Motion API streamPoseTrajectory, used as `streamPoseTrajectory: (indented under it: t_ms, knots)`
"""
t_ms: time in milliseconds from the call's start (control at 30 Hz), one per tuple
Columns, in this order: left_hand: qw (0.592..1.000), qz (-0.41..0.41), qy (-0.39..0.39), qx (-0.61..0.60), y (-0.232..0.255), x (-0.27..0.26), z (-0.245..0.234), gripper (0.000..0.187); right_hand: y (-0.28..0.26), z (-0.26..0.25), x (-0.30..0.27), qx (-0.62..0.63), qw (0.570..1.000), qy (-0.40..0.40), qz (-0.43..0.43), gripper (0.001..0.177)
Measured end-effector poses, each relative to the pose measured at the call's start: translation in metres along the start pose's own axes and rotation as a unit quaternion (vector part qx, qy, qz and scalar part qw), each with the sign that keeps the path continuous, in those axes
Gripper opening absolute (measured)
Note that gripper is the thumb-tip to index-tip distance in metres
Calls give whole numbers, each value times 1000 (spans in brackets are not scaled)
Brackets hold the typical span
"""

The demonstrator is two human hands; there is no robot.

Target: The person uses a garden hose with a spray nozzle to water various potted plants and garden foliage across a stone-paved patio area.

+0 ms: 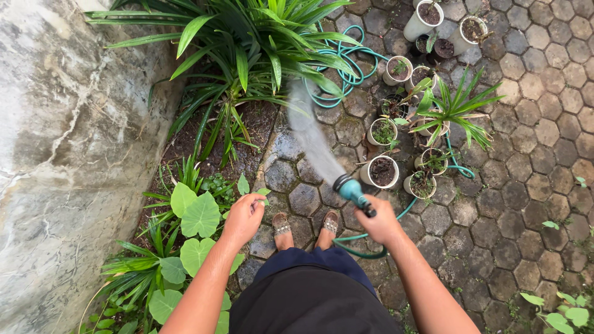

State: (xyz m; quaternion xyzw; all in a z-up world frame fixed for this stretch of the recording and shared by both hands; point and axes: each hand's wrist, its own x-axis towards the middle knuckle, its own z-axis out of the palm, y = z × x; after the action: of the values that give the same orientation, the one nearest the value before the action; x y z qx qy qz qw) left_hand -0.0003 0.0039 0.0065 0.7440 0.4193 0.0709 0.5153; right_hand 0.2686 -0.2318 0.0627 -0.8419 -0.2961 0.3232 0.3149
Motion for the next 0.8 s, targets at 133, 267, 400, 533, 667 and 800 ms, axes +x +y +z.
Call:
streamPoseTrajectory:
  t_ms: [133,267,400,533,667,800]
  knots:
    - [1000,-3,-14,-5,3,2,3,23,-10,5,-6,-24,997,-75,1,20]
    - [1000,-4,-23,-1,5,2,5,24,-11,5,-9,-10,997,-77,5,17]
    - [1000,5,-23,4,6,3,7,24,2,3,-9,-19,1000,2,-4,18]
    - [1000,8,-25,8,7,5,10,24,7,-4,-8,30,999,41,-2,17]
    - [999,-2,-31,18,8,8,12,24,1,-9,-5,-11,999,-30,-6,19]
    - [999,20,-27,12,9,8,12,24,-8,-5,-6,-6,994,-105,-6,19]
